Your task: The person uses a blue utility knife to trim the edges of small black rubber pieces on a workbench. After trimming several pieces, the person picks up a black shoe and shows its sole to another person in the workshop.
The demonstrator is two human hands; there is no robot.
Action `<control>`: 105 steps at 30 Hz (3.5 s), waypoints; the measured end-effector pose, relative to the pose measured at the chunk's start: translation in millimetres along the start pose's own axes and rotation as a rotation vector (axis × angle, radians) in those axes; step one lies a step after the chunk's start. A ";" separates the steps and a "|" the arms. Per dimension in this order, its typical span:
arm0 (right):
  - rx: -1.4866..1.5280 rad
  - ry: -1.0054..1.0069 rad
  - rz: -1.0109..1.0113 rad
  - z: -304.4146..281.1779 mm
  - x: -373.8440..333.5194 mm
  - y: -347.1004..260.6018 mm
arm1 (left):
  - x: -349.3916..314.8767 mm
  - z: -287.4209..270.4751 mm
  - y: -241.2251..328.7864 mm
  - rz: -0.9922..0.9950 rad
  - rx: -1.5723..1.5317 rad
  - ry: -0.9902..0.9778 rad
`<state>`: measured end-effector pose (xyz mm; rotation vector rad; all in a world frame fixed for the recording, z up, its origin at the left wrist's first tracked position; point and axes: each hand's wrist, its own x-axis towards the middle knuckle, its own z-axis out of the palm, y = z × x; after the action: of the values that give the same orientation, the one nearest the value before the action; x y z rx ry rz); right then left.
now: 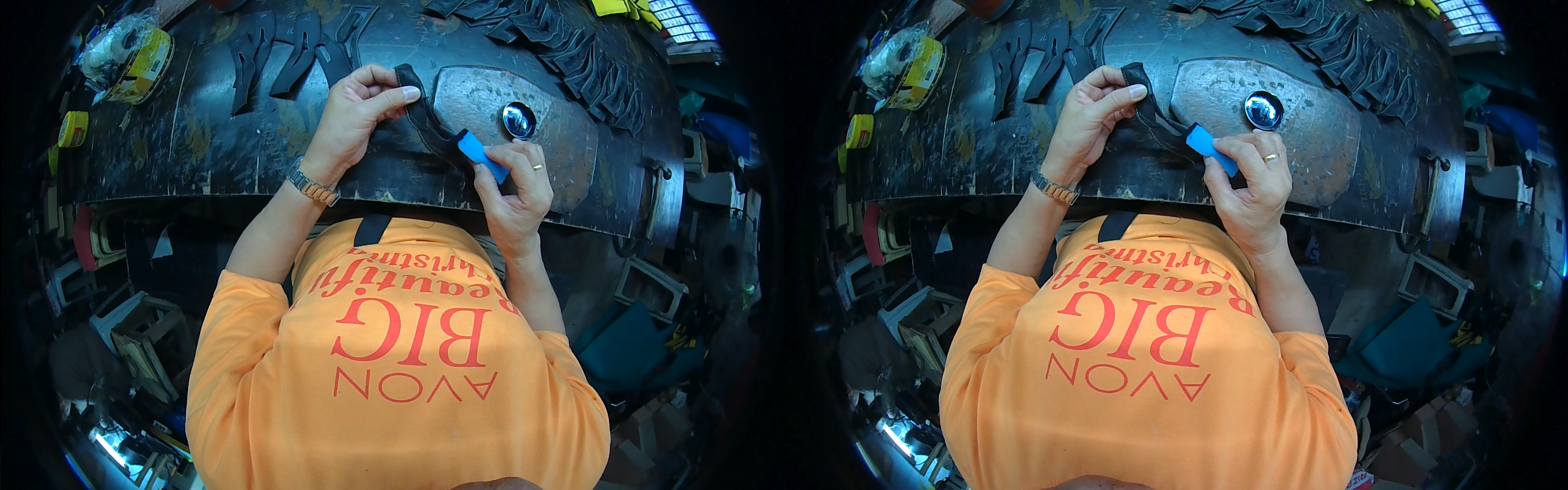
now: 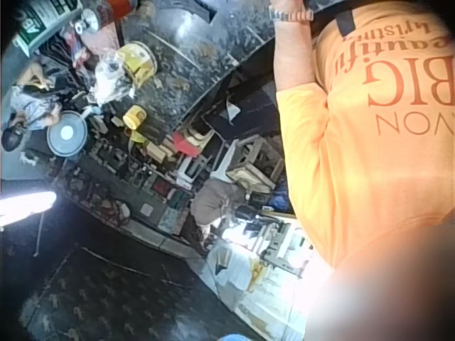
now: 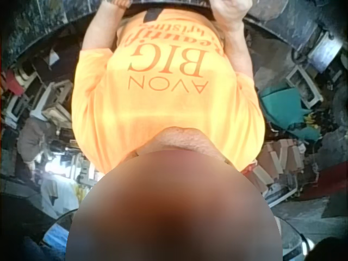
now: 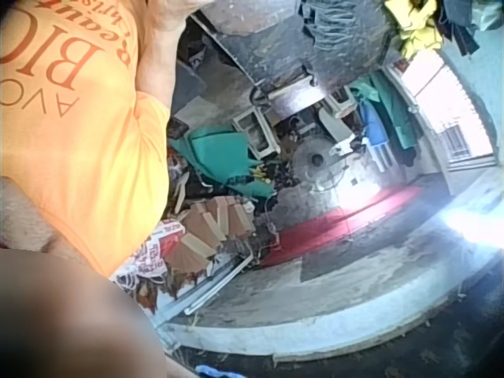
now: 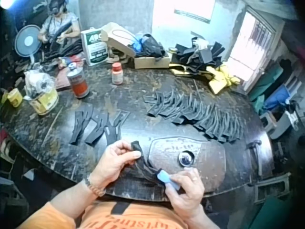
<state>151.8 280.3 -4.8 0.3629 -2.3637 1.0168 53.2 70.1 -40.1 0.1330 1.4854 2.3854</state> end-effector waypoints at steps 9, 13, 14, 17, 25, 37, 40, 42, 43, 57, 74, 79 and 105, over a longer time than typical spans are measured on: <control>-0.011 -0.033 0.002 6.0 -4.0 2.4 | -0.4 1.6 0.2 0.009 -0.017 0.006; -0.023 -0.007 -0.029 8.9 -2.0 2.9 | -0.9 2.3 -0.3 0.007 -0.030 0.015; -0.019 0.013 -0.041 10.5 -0.4 2.9 | -1.1 2.3 -0.4 0.006 -0.029 0.017; -0.044 0.030 -0.128 12.6 5.8 2.0 | -0.8 2.4 -1.2 0.015 -0.019 0.008; -0.034 0.057 -0.174 20.0 23.3 -5.4 | -3.1 4.3 -1.1 0.077 0.012 -0.003; -0.082 0.041 -0.146 20.8 35.1 -7.6 | -6.9 7.8 -0.8 0.102 0.041 -0.045; -0.087 0.057 -0.146 22.0 34.2 -4.4 | -6.6 7.6 -1.7 0.099 0.035 -0.041; -0.078 0.076 -0.116 20.5 32.3 -3.0 | -6.0 6.9 -2.4 0.101 0.039 -0.043; -0.065 0.086 -0.087 18.7 30.2 -3.1 | -5.7 6.4 -2.7 0.110 0.040 -0.045; 1.261 0.150 0.880 -9.2 14.3 2.8 | -22.4 22.6 2.8 0.218 -0.356 -0.030; 1.183 0.065 0.671 -26.4 29.7 18.5 | -15.2 -11.0 39.5 0.622 0.940 -0.418; 1.003 -0.002 0.517 -30.8 40.7 19.0 | 15.6 -19.8 76.8 0.446 1.031 -0.386; 0.553 0.102 0.294 4.8 12.0 14.9 | 31.5 24.9 15.7 -0.194 0.095 -0.349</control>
<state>133.6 286.5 -9.5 0.1540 -2.0498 1.7865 26.1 95.2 -17.8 0.3878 1.3761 2.0165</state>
